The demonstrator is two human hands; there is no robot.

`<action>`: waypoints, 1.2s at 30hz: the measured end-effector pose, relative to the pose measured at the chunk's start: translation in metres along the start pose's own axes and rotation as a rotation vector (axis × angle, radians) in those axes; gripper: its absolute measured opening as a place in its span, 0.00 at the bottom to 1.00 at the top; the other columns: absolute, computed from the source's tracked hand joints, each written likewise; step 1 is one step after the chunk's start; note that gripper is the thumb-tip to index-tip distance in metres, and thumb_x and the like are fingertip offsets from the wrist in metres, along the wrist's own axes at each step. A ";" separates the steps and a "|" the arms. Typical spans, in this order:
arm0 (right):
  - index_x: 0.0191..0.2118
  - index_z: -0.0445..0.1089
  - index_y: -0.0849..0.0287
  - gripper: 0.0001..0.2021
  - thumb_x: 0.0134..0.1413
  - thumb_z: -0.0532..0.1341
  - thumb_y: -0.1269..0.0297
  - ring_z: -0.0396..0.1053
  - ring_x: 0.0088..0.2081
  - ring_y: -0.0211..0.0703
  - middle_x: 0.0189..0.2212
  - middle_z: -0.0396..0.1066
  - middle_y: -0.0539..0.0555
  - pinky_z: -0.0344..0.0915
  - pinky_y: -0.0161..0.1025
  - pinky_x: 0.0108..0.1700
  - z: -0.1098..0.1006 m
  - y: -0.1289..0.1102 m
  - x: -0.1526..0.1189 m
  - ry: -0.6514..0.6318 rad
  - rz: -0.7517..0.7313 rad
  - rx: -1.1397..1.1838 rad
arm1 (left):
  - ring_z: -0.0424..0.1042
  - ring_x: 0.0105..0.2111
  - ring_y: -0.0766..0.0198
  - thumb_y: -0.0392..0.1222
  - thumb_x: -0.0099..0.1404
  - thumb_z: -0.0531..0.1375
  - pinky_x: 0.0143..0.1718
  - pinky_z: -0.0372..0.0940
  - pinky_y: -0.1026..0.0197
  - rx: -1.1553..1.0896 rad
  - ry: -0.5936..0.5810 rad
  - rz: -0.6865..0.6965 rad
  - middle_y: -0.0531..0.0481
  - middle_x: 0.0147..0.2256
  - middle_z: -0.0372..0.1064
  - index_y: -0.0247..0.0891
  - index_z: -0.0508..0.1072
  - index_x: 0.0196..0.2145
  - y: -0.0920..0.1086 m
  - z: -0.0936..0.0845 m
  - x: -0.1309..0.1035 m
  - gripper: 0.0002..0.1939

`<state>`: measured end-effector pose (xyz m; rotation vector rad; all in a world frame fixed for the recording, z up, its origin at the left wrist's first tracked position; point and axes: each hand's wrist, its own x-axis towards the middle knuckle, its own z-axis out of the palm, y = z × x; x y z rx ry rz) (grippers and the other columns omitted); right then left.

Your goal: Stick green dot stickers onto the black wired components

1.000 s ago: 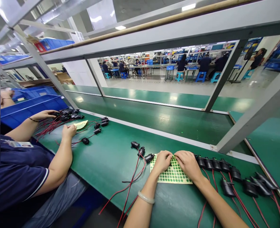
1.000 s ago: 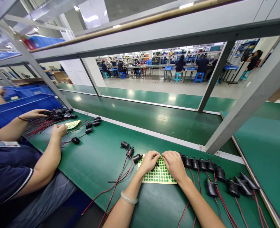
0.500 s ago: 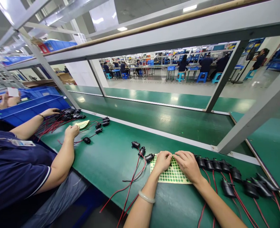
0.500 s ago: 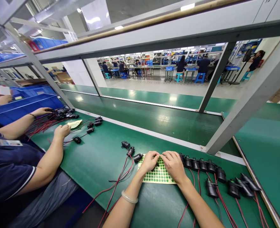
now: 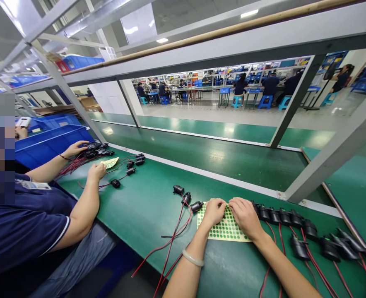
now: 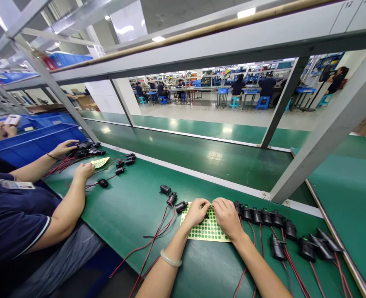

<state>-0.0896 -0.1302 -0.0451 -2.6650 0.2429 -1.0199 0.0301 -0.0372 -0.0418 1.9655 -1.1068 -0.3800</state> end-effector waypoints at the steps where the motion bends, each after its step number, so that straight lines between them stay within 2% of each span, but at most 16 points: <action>1: 0.37 0.71 0.57 0.11 0.63 0.52 0.64 0.67 0.44 0.50 0.38 0.74 0.57 0.59 0.46 0.46 0.000 -0.001 0.001 0.016 0.039 0.040 | 0.74 0.39 0.58 0.37 0.63 0.53 0.45 0.65 0.56 0.008 0.007 0.006 0.48 0.34 0.77 0.38 0.77 0.31 0.002 -0.001 -0.001 0.12; 4: 0.34 0.70 0.56 0.12 0.62 0.53 0.58 0.66 0.45 0.52 0.39 0.72 0.58 0.60 0.49 0.47 -0.005 -0.003 0.005 0.086 0.180 0.173 | 0.71 0.45 0.59 0.37 0.63 0.54 0.50 0.63 0.56 0.052 0.067 0.036 0.48 0.41 0.75 0.38 0.75 0.40 0.008 -0.014 -0.006 0.11; 7: 0.32 0.68 0.56 0.14 0.60 0.54 0.53 0.67 0.45 0.52 0.40 0.71 0.58 0.62 0.49 0.48 -0.019 -0.002 0.011 0.172 0.356 0.324 | 0.62 0.55 0.55 0.39 0.64 0.54 0.58 0.56 0.51 0.131 0.166 0.041 0.42 0.52 0.67 0.36 0.68 0.51 0.006 -0.044 -0.018 0.17; 9: 0.33 0.68 0.57 0.16 0.60 0.54 0.50 0.69 0.43 0.50 0.40 0.72 0.58 0.64 0.47 0.45 -0.032 -0.001 0.016 0.207 0.473 0.443 | 0.59 0.56 0.52 0.40 0.64 0.54 0.59 0.53 0.49 0.228 0.185 -0.010 0.39 0.53 0.63 0.34 0.66 0.52 -0.002 -0.067 -0.029 0.19; 12: 0.37 0.70 0.59 0.19 0.57 0.56 0.46 0.71 0.42 0.50 0.38 0.74 0.58 0.67 0.43 0.42 -0.050 -0.005 0.020 0.216 0.610 0.624 | 0.60 0.53 0.50 0.38 0.61 0.55 0.56 0.56 0.50 0.433 0.099 -0.140 0.39 0.50 0.64 0.34 0.68 0.48 -0.014 -0.090 -0.041 0.17; 14: 0.38 0.72 0.60 0.23 0.54 0.58 0.43 0.71 0.42 0.51 0.38 0.74 0.59 0.68 0.42 0.40 -0.060 -0.011 0.023 0.203 0.670 0.730 | 0.61 0.51 0.50 0.34 0.60 0.55 0.55 0.56 0.50 0.473 0.070 -0.164 0.39 0.48 0.66 0.34 0.70 0.41 -0.018 -0.094 -0.044 0.11; 18: 0.37 0.74 0.59 0.25 0.47 0.63 0.40 0.71 0.41 0.51 0.38 0.74 0.60 0.68 0.42 0.38 -0.079 -0.029 0.029 0.175 0.713 0.886 | 0.58 0.54 0.48 0.30 0.57 0.56 0.56 0.53 0.48 0.511 0.053 -0.168 0.39 0.44 0.67 0.36 0.69 0.31 -0.015 -0.087 -0.043 0.05; 21: 0.34 0.73 0.58 0.22 0.43 0.67 0.42 0.69 0.40 0.48 0.37 0.73 0.56 0.68 0.39 0.40 -0.093 -0.041 0.031 0.202 0.695 0.928 | 0.61 0.50 0.49 0.30 0.55 0.57 0.54 0.54 0.48 0.481 0.072 -0.156 0.42 0.38 0.68 0.37 0.67 0.30 -0.012 -0.086 -0.044 0.05; 24: 0.31 0.72 0.56 0.18 0.43 0.68 0.46 0.67 0.36 0.42 0.32 0.70 0.52 0.66 0.35 0.38 -0.107 -0.049 0.031 0.229 0.657 0.938 | 0.66 0.43 0.54 0.32 0.58 0.56 0.48 0.60 0.52 0.420 0.124 -0.163 0.45 0.35 0.67 0.37 0.65 0.34 -0.006 -0.090 -0.049 0.05; 26: 0.31 0.72 0.55 0.15 0.46 0.68 0.48 0.66 0.33 0.39 0.30 0.68 0.50 0.66 0.32 0.36 -0.117 -0.054 0.028 0.239 0.620 0.920 | 0.68 0.38 0.60 0.36 0.61 0.54 0.43 0.64 0.57 0.291 0.181 -0.158 0.47 0.35 0.67 0.37 0.63 0.39 0.005 -0.095 -0.055 0.07; 27: 0.32 0.72 0.55 0.14 0.47 0.67 0.50 0.66 0.32 0.39 0.31 0.68 0.50 0.66 0.31 0.35 -0.121 -0.056 0.027 0.244 0.595 0.900 | 0.68 0.35 0.62 0.38 0.63 0.54 0.40 0.65 0.59 0.146 0.217 -0.146 0.48 0.35 0.67 0.37 0.62 0.42 0.013 -0.097 -0.059 0.09; 30: 0.31 0.72 0.54 0.11 0.52 0.65 0.52 0.67 0.37 0.40 0.36 0.69 0.51 0.66 0.29 0.38 -0.133 -0.061 0.020 0.277 0.514 0.836 | 0.68 0.30 0.66 0.43 0.63 0.57 0.35 0.67 0.61 -0.491 0.297 -0.106 0.52 0.32 0.65 0.37 0.60 0.50 0.047 -0.099 -0.076 0.18; 33: 0.30 0.72 0.54 0.09 0.53 0.64 0.54 0.68 0.44 0.44 0.41 0.69 0.54 0.67 0.29 0.39 -0.144 -0.065 0.013 0.300 0.455 0.787 | 0.67 0.28 0.67 0.48 0.61 0.61 0.30 0.68 0.62 -0.989 0.238 -0.120 0.52 0.31 0.63 0.38 0.61 0.54 0.082 -0.094 -0.099 0.26; 36: 0.31 0.72 0.53 0.08 0.54 0.63 0.55 0.68 0.44 0.46 0.41 0.69 0.55 0.69 0.31 0.38 -0.152 -0.067 0.008 0.293 0.421 0.766 | 0.69 0.32 0.64 0.52 0.60 0.61 0.28 0.70 0.61 -1.311 0.134 -0.121 0.49 0.36 0.64 0.38 0.67 0.52 0.104 -0.083 -0.119 0.25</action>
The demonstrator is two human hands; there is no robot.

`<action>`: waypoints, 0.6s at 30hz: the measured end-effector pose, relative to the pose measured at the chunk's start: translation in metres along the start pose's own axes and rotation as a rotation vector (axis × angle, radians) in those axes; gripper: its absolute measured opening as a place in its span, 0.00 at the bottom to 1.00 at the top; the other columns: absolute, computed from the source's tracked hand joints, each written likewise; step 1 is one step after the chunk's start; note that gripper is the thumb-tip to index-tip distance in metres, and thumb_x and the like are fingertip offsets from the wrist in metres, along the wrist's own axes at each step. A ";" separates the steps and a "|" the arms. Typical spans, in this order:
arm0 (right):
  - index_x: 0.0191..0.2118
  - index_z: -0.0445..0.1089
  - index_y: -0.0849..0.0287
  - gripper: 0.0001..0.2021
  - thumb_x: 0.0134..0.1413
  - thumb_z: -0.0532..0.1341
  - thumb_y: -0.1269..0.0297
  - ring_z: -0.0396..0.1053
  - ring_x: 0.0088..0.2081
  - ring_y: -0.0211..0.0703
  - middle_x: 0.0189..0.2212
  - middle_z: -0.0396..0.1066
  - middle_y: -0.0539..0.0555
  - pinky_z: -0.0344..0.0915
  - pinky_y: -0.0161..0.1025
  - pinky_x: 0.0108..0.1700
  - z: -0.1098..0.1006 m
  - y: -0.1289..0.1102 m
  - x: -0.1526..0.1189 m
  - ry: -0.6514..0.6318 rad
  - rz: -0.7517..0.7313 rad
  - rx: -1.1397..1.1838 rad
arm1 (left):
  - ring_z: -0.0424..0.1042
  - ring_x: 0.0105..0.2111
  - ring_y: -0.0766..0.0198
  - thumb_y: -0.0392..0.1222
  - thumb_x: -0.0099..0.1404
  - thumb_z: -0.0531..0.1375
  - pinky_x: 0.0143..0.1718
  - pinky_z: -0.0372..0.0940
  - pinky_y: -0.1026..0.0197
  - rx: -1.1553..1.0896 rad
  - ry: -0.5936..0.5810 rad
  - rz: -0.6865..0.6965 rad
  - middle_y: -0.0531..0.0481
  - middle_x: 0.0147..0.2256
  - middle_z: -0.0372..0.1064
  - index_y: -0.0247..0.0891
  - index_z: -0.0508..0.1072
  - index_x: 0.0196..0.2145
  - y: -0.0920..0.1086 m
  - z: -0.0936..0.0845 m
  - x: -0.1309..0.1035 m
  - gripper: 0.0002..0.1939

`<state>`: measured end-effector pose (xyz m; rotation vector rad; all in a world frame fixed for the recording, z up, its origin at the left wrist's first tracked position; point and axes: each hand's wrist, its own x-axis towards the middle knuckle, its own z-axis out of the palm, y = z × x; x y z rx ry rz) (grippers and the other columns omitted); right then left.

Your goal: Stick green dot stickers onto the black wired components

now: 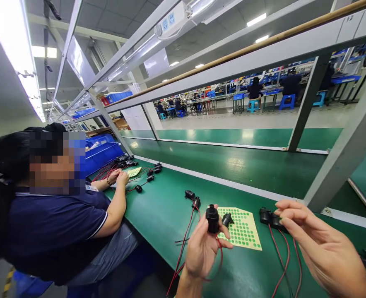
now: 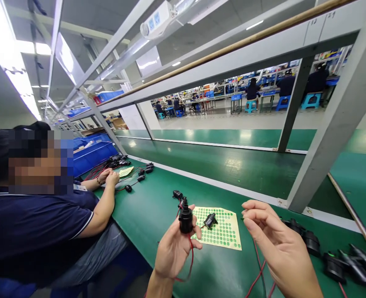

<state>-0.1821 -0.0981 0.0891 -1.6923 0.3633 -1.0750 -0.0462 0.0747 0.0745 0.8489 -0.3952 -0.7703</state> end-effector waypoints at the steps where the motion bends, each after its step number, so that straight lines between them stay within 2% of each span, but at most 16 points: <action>1: 0.31 0.72 0.53 0.08 0.54 0.63 0.55 0.69 0.45 0.47 0.41 0.69 0.56 0.70 0.31 0.37 -0.001 -0.002 -0.001 -0.014 -0.006 0.001 | 0.70 0.34 0.63 0.52 0.61 0.61 0.30 0.71 0.61 -0.035 -0.013 -0.010 0.48 0.37 0.65 0.37 0.69 0.50 -0.003 0.004 -0.006 0.23; 4: 0.31 0.72 0.53 0.08 0.55 0.63 0.55 0.70 0.44 0.47 0.41 0.69 0.57 0.71 0.32 0.37 0.000 -0.007 -0.006 -0.093 -0.001 0.027 | 0.72 0.39 0.61 0.49 0.63 0.61 0.42 0.70 0.57 0.027 0.008 0.059 0.45 0.41 0.68 0.38 0.68 0.49 -0.016 0.010 -0.019 0.20; 8: 0.29 0.72 0.54 0.10 0.56 0.62 0.55 0.72 0.42 0.47 0.40 0.70 0.57 0.73 0.33 0.38 0.012 -0.020 -0.013 -0.216 0.016 0.050 | 0.69 0.51 0.57 0.44 0.65 0.60 0.56 0.62 0.51 0.299 0.017 0.219 0.45 0.47 0.70 0.42 0.62 0.50 -0.030 0.014 -0.029 0.18; 10: 0.28 0.71 0.54 0.11 0.57 0.61 0.55 0.72 0.43 0.47 0.39 0.71 0.56 0.72 0.33 0.40 0.018 -0.028 -0.016 -0.268 -0.002 0.033 | 0.68 0.51 0.57 0.41 0.65 0.60 0.57 0.61 0.51 0.436 0.035 0.270 0.44 0.47 0.70 0.42 0.62 0.48 -0.033 0.016 -0.032 0.15; 14: 0.28 0.71 0.52 0.10 0.58 0.60 0.57 0.71 0.46 0.46 0.41 0.71 0.55 0.71 0.34 0.44 0.026 -0.040 -0.021 -0.379 -0.040 -0.050 | 0.71 0.47 0.56 0.39 0.64 0.61 0.51 0.65 0.53 0.633 0.097 0.336 0.43 0.44 0.71 0.40 0.62 0.47 -0.038 0.017 -0.038 0.15; 18: 0.30 0.70 0.51 0.07 0.59 0.59 0.60 0.71 0.45 0.45 0.42 0.70 0.54 0.71 0.36 0.45 0.029 -0.043 -0.024 -0.419 -0.087 -0.114 | 0.71 0.47 0.54 0.39 0.63 0.61 0.48 0.67 0.52 0.706 0.124 0.380 0.41 0.44 0.71 0.40 0.64 0.47 -0.040 0.018 -0.041 0.15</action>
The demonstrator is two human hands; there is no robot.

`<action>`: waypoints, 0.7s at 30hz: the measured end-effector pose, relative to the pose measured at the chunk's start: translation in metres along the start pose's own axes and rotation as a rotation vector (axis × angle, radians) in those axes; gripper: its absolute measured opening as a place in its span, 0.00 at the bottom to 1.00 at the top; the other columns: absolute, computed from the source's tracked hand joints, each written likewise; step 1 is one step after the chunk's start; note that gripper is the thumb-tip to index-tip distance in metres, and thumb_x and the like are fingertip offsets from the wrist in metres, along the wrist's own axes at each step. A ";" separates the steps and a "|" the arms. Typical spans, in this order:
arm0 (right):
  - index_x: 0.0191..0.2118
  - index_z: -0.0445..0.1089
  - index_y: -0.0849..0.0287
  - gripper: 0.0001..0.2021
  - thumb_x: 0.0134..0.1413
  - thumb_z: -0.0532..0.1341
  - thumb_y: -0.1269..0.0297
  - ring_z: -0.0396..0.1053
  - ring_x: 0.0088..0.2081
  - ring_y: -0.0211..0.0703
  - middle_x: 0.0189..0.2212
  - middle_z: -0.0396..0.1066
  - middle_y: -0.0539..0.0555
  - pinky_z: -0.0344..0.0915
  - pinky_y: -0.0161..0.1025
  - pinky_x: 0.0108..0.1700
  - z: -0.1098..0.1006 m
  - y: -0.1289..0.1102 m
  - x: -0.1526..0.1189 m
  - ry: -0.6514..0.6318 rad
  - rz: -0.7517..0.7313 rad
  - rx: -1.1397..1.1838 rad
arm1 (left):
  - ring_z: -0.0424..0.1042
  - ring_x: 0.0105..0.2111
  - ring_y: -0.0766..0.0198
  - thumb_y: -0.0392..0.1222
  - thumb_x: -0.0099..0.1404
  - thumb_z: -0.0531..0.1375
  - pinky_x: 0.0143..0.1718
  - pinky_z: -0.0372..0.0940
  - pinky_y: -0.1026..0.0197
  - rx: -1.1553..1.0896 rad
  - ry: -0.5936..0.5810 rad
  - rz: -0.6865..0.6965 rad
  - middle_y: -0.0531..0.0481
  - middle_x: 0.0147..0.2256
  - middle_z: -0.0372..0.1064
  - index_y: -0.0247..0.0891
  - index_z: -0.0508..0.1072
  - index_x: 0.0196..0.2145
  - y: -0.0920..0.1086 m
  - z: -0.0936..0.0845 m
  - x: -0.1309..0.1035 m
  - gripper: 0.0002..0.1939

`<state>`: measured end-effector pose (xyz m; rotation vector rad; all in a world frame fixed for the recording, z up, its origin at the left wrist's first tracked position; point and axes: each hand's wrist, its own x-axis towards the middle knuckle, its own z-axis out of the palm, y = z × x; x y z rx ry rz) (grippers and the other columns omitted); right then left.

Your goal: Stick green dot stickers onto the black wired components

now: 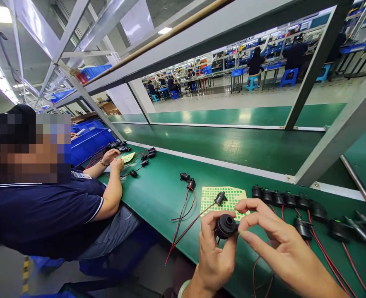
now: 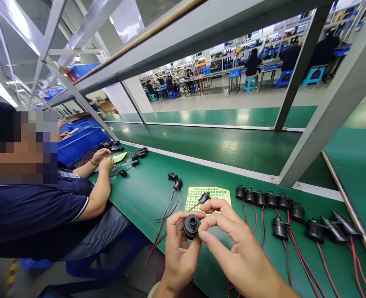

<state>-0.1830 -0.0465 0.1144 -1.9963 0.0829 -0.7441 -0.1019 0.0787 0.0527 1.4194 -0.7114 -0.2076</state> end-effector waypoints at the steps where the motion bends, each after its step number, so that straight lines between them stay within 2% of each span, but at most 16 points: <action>1: 0.30 0.70 0.51 0.07 0.59 0.59 0.61 0.71 0.45 0.45 0.42 0.70 0.54 0.71 0.36 0.45 0.000 0.000 0.000 -0.005 -0.001 -0.010 | 0.71 0.47 0.54 0.39 0.63 0.61 0.48 0.67 0.53 0.004 0.002 0.009 0.41 0.44 0.71 0.40 0.64 0.47 0.000 0.001 0.000 0.15; 6: 0.32 0.69 0.50 0.06 0.60 0.57 0.62 0.69 0.47 0.46 0.44 0.68 0.54 0.73 0.36 0.39 0.002 0.003 -0.004 -0.036 0.017 -0.077 | 0.70 0.48 0.58 0.31 0.63 0.57 0.51 0.65 0.54 0.029 -0.047 0.078 0.46 0.45 0.70 0.43 0.62 0.49 0.001 0.004 0.002 0.18; 10: 0.33 0.69 0.50 0.06 0.61 0.56 0.63 0.69 0.46 0.47 0.44 0.67 0.56 0.73 0.36 0.35 0.000 0.005 -0.005 -0.022 -0.001 -0.141 | 0.70 0.48 0.58 0.28 0.63 0.56 0.50 0.65 0.55 0.037 -0.077 0.097 0.46 0.46 0.69 0.42 0.60 0.50 0.005 0.005 0.004 0.19; 16: 0.36 0.68 0.50 0.05 0.62 0.56 0.62 0.69 0.45 0.47 0.43 0.66 0.55 0.71 0.40 0.41 -0.002 0.006 -0.003 0.014 -0.098 -0.217 | 0.71 0.46 0.61 0.29 0.64 0.56 0.47 0.66 0.58 0.067 -0.112 0.102 0.47 0.45 0.70 0.43 0.60 0.50 0.011 0.006 0.006 0.19; 21: 0.39 0.67 0.50 0.04 0.62 0.56 0.65 0.68 0.45 0.48 0.43 0.67 0.56 0.69 0.43 0.42 0.001 0.007 -0.006 0.033 -0.154 -0.274 | 0.71 0.46 0.59 0.30 0.64 0.56 0.47 0.67 0.58 0.077 -0.102 0.112 0.44 0.45 0.70 0.40 0.60 0.50 0.012 0.006 0.007 0.17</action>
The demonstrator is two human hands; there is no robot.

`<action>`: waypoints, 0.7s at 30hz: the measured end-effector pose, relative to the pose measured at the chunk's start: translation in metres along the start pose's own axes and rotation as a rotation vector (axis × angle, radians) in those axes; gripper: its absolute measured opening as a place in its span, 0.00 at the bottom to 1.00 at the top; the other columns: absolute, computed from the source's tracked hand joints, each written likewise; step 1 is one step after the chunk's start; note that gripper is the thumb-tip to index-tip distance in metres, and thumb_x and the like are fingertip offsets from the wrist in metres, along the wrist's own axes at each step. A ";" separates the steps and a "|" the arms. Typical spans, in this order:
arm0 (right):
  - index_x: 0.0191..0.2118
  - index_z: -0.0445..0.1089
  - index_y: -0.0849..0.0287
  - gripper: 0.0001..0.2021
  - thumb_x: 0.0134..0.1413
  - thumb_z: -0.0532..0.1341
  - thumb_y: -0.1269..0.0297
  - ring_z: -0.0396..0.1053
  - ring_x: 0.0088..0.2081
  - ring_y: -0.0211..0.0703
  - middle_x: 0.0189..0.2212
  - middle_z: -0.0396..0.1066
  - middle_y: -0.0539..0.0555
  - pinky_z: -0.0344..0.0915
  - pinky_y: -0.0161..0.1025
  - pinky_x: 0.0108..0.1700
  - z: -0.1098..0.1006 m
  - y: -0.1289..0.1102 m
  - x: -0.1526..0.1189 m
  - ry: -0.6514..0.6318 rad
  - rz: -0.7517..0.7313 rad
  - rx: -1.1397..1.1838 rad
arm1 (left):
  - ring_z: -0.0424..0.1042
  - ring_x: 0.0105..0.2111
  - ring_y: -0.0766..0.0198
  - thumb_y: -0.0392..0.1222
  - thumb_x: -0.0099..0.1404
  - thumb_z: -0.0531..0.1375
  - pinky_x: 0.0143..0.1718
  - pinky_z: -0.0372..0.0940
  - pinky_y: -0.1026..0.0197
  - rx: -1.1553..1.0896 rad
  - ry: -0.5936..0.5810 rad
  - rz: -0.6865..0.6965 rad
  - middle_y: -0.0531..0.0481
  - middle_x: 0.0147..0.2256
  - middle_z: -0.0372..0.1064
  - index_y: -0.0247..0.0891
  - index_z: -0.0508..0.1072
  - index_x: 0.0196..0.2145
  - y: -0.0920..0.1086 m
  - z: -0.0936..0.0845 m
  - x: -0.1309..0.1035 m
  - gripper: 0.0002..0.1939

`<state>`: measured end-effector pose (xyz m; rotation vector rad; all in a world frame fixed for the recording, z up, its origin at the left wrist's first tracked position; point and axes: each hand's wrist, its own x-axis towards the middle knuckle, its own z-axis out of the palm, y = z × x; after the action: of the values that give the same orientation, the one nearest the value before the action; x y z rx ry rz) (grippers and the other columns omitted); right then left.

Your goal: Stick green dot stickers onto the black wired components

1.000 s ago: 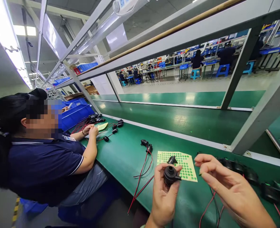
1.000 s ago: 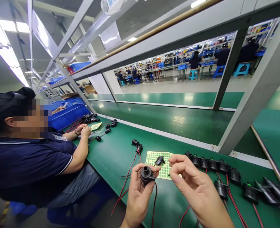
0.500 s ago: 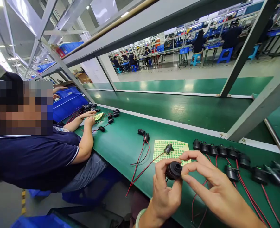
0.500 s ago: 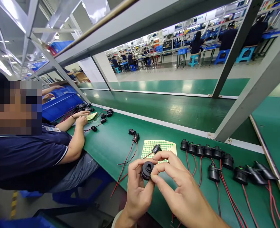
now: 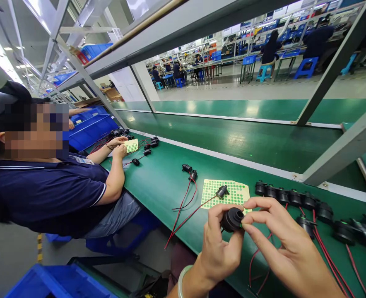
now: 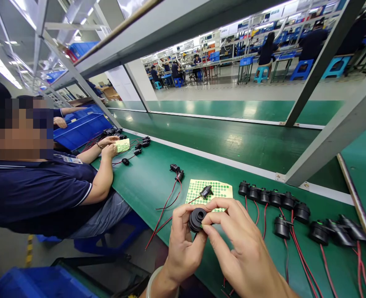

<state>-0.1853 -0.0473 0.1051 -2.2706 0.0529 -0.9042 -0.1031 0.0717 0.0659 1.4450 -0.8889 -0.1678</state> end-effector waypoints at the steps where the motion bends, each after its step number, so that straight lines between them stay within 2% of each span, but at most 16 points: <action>1: 0.39 0.67 0.50 0.04 0.62 0.56 0.66 0.68 0.45 0.48 0.43 0.67 0.56 0.68 0.43 0.43 0.001 0.000 -0.001 0.004 -0.015 -0.011 | 0.71 0.46 0.59 0.30 0.64 0.56 0.46 0.67 0.58 0.002 0.000 0.003 0.44 0.45 0.70 0.40 0.60 0.50 0.000 0.000 0.000 0.18; 11: 0.41 0.67 0.56 0.05 0.62 0.56 0.71 0.67 0.44 0.46 0.41 0.66 0.57 0.67 0.41 0.41 -0.001 -0.002 0.002 -0.005 -0.139 -0.093 | 0.72 0.45 0.62 0.25 0.60 0.55 0.47 0.67 0.61 0.015 0.001 0.056 0.48 0.44 0.70 0.42 0.58 0.51 -0.001 -0.001 0.000 0.24; 18: 0.43 0.66 0.62 0.07 0.60 0.56 0.76 0.64 0.46 0.43 0.42 0.64 0.58 0.64 0.39 0.46 -0.002 -0.002 0.002 -0.006 -0.226 -0.121 | 0.72 0.45 0.66 0.23 0.59 0.55 0.47 0.67 0.64 -0.002 -0.003 0.060 0.51 0.44 0.69 0.45 0.57 0.51 0.000 0.000 0.001 0.26; 21: 0.43 0.66 0.61 0.07 0.60 0.57 0.76 0.63 0.47 0.42 0.43 0.64 0.58 0.63 0.37 0.46 -0.002 -0.001 0.001 -0.026 -0.233 -0.103 | 0.71 0.45 0.66 0.23 0.59 0.55 0.48 0.66 0.64 0.007 -0.002 0.066 0.51 0.44 0.69 0.45 0.57 0.51 0.000 -0.001 0.000 0.26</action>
<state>-0.1864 -0.0480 0.1072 -2.4191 -0.1837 -1.0109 -0.1025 0.0720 0.0662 1.4200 -0.9384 -0.1170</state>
